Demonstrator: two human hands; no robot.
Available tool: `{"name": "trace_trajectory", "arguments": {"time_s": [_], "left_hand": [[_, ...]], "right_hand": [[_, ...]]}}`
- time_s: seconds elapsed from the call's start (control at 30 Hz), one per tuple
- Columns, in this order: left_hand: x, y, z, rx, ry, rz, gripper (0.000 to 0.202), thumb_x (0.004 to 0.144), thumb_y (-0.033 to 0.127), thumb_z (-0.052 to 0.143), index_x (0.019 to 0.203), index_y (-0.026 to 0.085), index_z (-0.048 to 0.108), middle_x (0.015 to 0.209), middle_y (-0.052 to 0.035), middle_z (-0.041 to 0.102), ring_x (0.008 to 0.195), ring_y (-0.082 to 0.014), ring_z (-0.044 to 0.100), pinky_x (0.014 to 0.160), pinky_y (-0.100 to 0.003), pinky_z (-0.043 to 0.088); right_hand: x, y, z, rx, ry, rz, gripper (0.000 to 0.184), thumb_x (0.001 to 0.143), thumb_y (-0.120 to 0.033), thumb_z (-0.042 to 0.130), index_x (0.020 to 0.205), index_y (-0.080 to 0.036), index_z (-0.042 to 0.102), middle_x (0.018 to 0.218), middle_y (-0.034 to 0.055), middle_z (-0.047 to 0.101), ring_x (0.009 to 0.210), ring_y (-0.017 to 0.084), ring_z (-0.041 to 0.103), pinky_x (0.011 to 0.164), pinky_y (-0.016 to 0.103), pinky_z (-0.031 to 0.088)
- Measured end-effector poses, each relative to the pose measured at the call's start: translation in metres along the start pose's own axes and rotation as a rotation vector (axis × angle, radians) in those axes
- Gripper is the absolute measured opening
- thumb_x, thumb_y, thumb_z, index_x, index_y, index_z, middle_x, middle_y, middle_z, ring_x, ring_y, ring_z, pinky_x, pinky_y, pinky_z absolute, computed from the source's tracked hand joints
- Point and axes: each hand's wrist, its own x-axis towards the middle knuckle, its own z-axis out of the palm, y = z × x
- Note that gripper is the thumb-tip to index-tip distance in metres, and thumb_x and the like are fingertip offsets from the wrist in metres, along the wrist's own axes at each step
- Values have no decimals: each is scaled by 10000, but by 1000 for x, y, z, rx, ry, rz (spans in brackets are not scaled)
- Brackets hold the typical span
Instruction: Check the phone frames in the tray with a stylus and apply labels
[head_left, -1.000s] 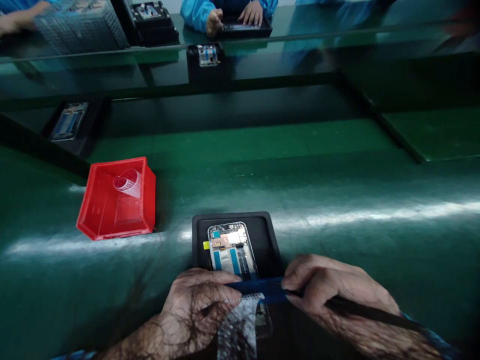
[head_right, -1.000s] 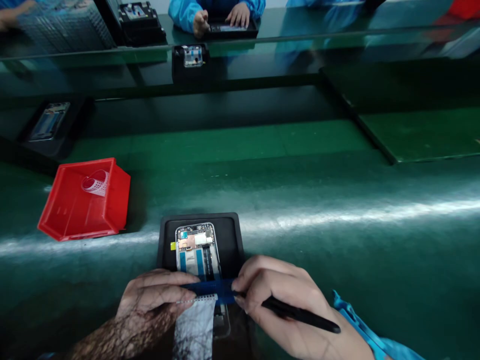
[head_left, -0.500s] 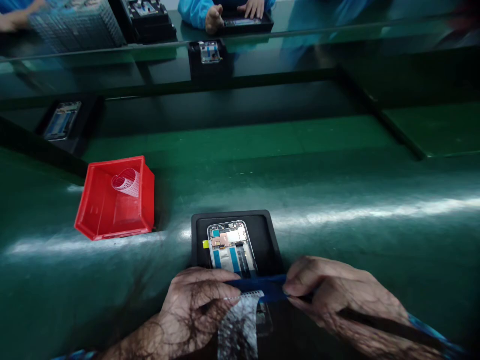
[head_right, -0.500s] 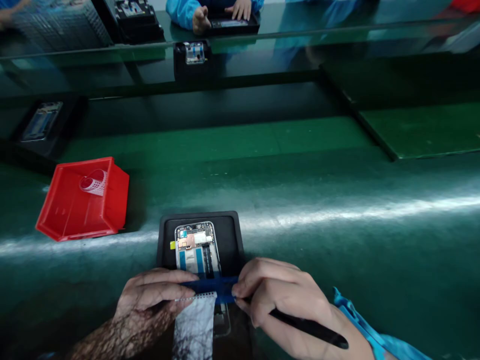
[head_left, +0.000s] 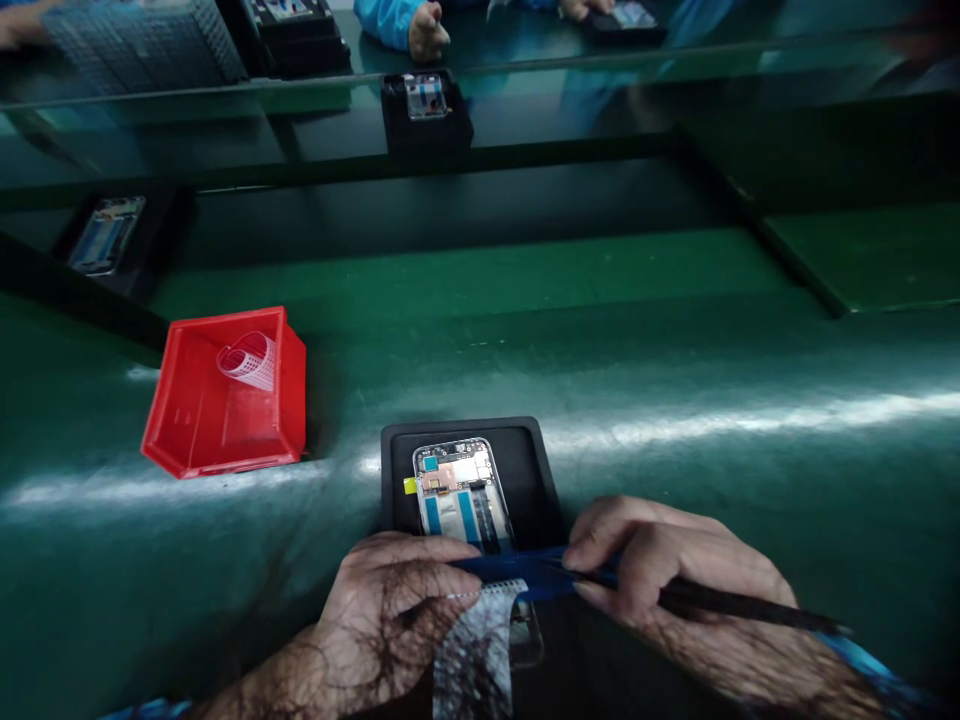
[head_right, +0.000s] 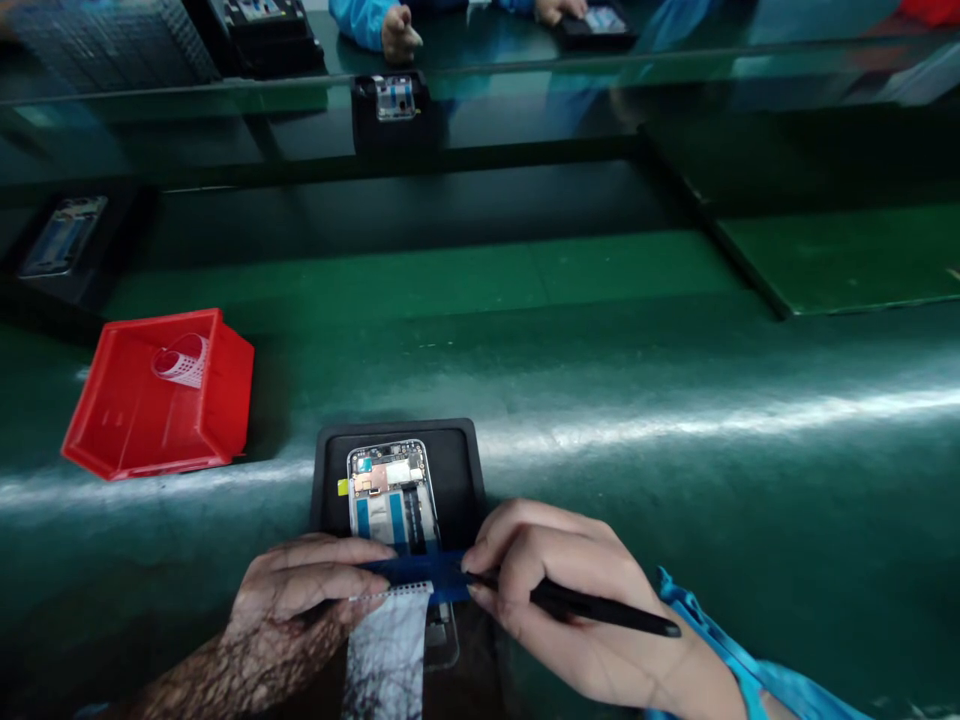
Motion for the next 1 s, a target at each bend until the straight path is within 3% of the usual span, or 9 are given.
{"name": "trace_trajectory", "arguments": {"time_s": [0.43, 0.6, 1.0], "left_hand": [[1, 0, -3, 2, -37, 2, 30, 848, 261, 672, 833, 278, 693, 908, 82, 769, 721, -66, 752, 726, -140, 590], [0, 0, -2, 19, -20, -3, 70, 869, 308, 649, 821, 282, 692, 881, 90, 772, 699, -56, 750, 712, -125, 584], [2, 0, 0, -5, -2, 6, 97, 872, 297, 651, 794, 256, 694, 884, 78, 774, 702, -56, 752, 722, -114, 580]], "right_hand": [[-4, 1, -1, 13, -42, 12, 239, 949, -52, 683, 855, -253, 593, 930, -9, 699, 822, 122, 733, 736, 182, 633], [-6, 1, -1, 43, -56, 3, 257, 946, -26, 664, 850, -244, 568, 937, 8, 677, 881, 141, 731, 753, 205, 638], [-1, -3, -1, 21, -8, 32, 261, 920, -57, 694, 797, -248, 567, 887, -15, 699, 765, 137, 727, 682, 217, 628]]}}
